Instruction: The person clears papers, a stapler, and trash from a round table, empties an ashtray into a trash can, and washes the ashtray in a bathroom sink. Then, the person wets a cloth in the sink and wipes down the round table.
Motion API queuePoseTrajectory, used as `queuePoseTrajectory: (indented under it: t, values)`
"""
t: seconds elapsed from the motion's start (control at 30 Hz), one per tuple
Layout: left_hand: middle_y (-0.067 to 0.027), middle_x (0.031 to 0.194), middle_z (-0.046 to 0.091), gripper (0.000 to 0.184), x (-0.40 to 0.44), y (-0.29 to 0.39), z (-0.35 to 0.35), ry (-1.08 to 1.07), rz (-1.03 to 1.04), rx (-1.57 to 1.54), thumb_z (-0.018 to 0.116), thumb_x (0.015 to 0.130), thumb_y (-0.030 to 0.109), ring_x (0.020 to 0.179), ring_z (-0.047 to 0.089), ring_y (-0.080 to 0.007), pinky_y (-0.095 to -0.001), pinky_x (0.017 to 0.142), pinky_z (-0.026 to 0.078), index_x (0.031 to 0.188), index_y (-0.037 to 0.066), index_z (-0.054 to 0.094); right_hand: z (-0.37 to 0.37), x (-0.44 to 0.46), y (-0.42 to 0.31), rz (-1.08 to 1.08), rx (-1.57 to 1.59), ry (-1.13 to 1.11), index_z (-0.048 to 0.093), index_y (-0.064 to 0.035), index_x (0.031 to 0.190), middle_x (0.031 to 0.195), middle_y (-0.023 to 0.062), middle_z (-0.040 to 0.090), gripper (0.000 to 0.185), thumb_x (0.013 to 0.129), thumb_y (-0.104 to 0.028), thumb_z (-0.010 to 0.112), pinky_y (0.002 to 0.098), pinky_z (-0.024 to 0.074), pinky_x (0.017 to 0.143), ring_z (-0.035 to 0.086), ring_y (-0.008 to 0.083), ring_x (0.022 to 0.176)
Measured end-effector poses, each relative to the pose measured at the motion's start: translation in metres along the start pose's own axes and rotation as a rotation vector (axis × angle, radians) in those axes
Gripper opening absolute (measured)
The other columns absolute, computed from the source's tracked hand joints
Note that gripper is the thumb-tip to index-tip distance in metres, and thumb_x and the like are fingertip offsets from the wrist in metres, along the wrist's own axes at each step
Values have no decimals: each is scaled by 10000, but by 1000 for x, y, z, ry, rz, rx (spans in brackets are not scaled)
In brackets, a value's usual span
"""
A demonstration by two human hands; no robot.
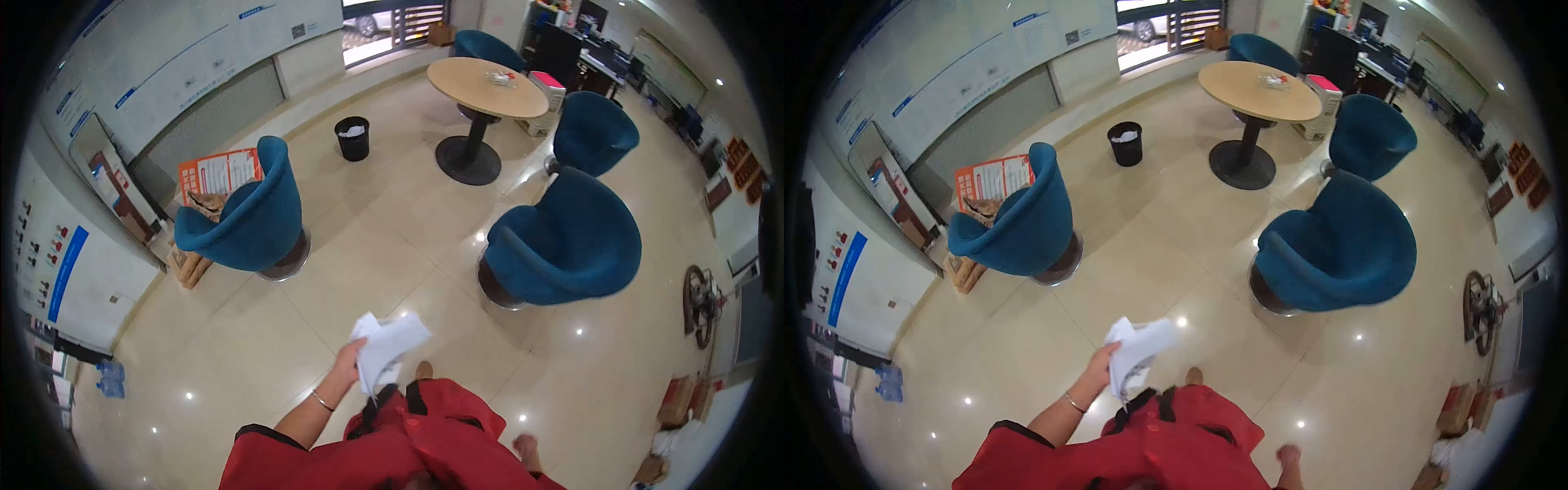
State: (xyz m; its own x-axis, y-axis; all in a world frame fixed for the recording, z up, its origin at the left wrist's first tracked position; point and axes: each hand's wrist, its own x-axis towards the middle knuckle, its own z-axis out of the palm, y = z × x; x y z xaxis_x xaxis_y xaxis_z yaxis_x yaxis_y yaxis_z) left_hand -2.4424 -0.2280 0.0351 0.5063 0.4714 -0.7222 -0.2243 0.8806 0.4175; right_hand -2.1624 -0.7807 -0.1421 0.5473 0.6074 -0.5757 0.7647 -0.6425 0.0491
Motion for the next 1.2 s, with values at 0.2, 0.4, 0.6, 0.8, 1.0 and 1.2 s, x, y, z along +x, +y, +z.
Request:
queuePoseTrajectory:
  t: [0.2, 0.4, 0.6, 0.8, 1.0, 1.2]
  values:
    - [-141, 951, 582, 362, 54, 103, 12, 138, 254, -190, 450, 814, 193, 817, 580, -264, -377, 739, 485, 1115, -9, 451, -374, 291, -33, 127, 1174, 413, 535, -47, 831, 609, 47, 530, 101, 770, -118, 498, 241, 384, 428, 472, 120, 478]
    - [-43, 651, 557, 227, 168, 199, 46, 380, 235, -229, 447, 801, 267, 506, 523, -188, -324, 412, 420, 892, 83, 542, -601, 468, -145, -92, 1462, 215, 496, -35, 1038, 793, 55, 566, 248, 798, -99, 511, 233, 456, 560, 556, 129, 663]
    - [-28, 605, 545, 196, 276, 325, 160, 324, 185, -89, 469, 789, 276, 476, 508, -184, -317, 399, 403, 813, 102, 556, -675, 569, -183, -46, 1566, -65, 486, -8, 1058, 816, 72, 578, 254, 826, -110, 510, 229, 473, 579, 571, 132, 695]
    - [-154, 1010, 561, 378, 383, 426, 257, 121, 190, -39, 464, 821, 203, 888, 559, -279, -374, 800, 453, 1121, -25, 443, -765, 700, -155, -64, 1588, -6, 495, -9, 1039, 741, 52, 563, 236, 826, -109, 508, 207, 442, 540, 540, 101, 637]
    - [-134, 989, 571, 367, 477, 467, 320, 217, 276, -11, 488, 806, 208, 882, 555, -256, -351, 786, 450, 1097, -15, 470, -870, 913, -100, 36, 1351, 243, 527, -5, 1050, 749, 35, 569, 261, 814, -110, 486, 239, 460, 566, 539, 111, 637]
    - [-135, 1017, 559, 369, 540, 463, 381, 511, 253, -57, 453, 808, 198, 914, 544, -259, -358, 814, 435, 1108, -17, 463, -966, 1130, -18, 147, 513, 690, 511, 38, 1045, 982, 201, 561, 331, 804, -185, 470, 354, 442, 774, 550, 293, 911]
